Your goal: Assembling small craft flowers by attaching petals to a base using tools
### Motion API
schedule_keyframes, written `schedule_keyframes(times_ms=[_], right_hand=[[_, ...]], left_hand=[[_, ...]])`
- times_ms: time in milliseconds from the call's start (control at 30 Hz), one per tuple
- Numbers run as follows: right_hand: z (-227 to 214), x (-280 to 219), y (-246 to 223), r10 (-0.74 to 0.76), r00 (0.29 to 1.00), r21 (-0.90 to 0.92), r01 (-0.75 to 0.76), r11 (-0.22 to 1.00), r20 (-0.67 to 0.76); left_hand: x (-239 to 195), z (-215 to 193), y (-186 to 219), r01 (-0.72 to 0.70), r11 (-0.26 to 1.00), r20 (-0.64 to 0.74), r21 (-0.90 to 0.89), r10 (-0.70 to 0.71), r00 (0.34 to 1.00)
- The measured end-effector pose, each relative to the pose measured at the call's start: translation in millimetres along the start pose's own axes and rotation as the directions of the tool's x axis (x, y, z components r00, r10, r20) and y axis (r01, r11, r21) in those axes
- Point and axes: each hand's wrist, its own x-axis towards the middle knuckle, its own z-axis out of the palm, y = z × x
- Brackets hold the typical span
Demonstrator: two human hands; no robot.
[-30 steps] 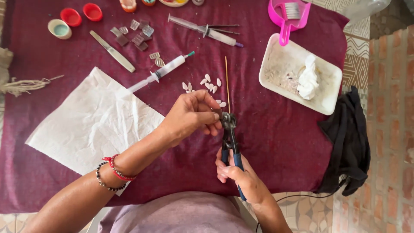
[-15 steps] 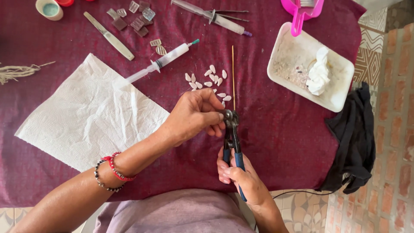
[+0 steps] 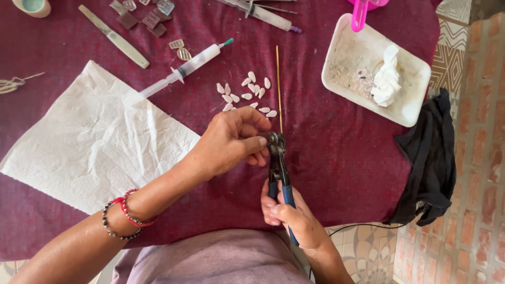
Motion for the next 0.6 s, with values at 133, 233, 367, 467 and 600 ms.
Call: schedule_keyframes(times_ms=[133,233,367,467,600], right_hand=[[12,-3,-10,-0.001,1.000,-0.011,0.001,1.000,-0.017],[13,-3,-14,-0.001,0.999,-0.042,0.003,0.999,0.034],[9,-2,-9,-0.058,0.995,0.000,0.058,0.998,0.079],[6,-3,-15,-0.130,0.991,-0.079,0.133,0.988,0.042],[-17,-11,-32,-0.348,0.900,-0.653,0.100,0.751,-0.261]], left_hand=[[-1,0,-1,0.025,0.997,0.015,0.068,-0.026,1.000],[0,0,-3,0.065,0.997,0.026,-0.049,-0.064,0.998],[2,2,-13,0.046,0.993,0.011,-0.108,-0.045,0.999],[3,0,-17,-0.072,0.996,0.031,-0.060,0.074,0.997],[-6,3,1,-0.382,0.780,0.024,0.495,0.428,0.904]])
